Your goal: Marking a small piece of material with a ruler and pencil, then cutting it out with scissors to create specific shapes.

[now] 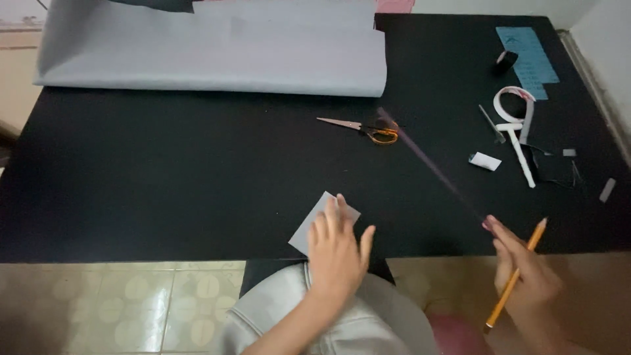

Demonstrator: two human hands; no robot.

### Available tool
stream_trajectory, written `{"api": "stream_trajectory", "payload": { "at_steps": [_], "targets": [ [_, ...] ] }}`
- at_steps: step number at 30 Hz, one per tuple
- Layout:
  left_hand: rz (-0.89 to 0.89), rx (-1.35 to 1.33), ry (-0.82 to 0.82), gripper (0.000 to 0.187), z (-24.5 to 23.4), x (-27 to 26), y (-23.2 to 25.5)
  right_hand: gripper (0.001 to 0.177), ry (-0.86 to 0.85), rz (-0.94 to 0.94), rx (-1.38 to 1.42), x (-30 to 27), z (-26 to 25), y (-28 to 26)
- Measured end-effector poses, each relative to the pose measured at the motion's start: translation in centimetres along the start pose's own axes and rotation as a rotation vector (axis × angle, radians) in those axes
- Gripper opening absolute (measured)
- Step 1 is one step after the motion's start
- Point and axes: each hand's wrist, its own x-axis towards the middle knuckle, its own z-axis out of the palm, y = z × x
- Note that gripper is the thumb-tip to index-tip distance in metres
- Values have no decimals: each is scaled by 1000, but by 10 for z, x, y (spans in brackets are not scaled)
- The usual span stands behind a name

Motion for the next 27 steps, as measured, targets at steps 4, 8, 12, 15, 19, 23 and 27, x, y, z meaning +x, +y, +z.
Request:
{"api": "stream_trajectory", "payload": {
  "at_steps": [4,8,12,15,19,23,27],
  "targets": [
    [196,-304,22,52,-43,-3,-59,22,81,-308,-145,0,7,51],
    [583,-374,-145,49,-44,-10,-97,26,-9,-385,-99,19,10,42],
    [452,-210,-129,64,-25,-10,-66,25,32,-557,-99,38,50,68],
    [324,-298,24,57,-10,2,-38,36,-176,-622,-163,53,66,82],
    [269,-308,61,42,-1,13,-35,50,-253,-680,-140,85,85,77],
    [273,-283,217,32,13,17,-40,46,-317,-639,-47,115,106,85],
    [155,-67,-2,84,3,20,-42,51,-448,-595,-19,134,118,92]
  ]
}}
